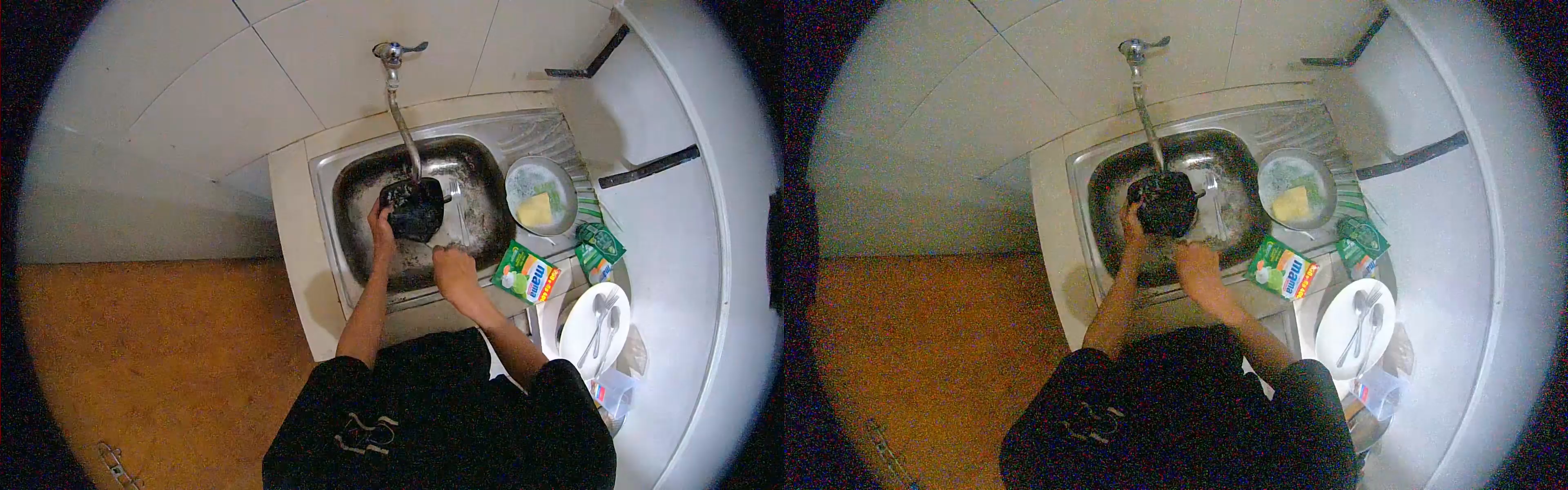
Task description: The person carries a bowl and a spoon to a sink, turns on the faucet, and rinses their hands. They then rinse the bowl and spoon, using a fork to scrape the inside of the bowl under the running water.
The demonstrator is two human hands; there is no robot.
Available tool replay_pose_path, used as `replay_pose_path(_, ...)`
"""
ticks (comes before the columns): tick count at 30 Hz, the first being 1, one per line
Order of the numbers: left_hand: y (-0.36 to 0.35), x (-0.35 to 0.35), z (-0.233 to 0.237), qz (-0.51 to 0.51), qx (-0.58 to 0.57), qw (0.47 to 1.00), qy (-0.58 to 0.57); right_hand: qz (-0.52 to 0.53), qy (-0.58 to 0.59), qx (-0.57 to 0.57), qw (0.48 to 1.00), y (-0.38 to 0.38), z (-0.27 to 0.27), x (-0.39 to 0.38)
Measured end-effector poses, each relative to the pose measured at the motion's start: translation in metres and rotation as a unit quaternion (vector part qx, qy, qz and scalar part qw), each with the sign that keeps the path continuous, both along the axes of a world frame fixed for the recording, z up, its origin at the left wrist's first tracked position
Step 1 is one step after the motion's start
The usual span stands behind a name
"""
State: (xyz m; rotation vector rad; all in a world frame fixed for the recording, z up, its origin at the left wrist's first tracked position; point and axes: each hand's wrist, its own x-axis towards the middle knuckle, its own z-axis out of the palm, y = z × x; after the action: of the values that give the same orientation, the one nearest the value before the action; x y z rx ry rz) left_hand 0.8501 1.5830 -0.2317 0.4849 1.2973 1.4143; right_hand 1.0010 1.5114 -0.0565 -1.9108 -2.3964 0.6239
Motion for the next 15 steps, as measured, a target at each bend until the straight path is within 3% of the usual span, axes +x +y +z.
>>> replay_pose_path(2, 0.001, 0.001, 0.001, -0.002, 0.048, 0.999, 0.012, 0.023, -0.004, 0.001, 1.0, 0.0, -0.004, 0.001)
replay_pose_path(5, -0.008, 0.012, 0.047, 0.023, 0.002, 0.999, -0.037, 0.036, 0.003, -0.046, 0.998, 0.001, -0.005, -0.004)
replay_pose_path(8, -0.002, 0.006, 0.017, -0.031, 0.073, 0.996, -0.035, 0.082, -0.008, -0.029, 0.996, -0.003, -0.008, -0.007)
replay_pose_path(11, 0.0, 0.012, -0.002, 0.001, 0.06, 0.997, -0.053, 0.068, 0.028, 0.006, 0.997, -0.005, -0.009, -0.006)
replay_pose_path(15, -0.002, 0.009, 0.012, -0.025, 0.063, 0.998, -0.004, 0.074, 0.006, -0.027, 0.997, -0.009, -0.001, -0.01)
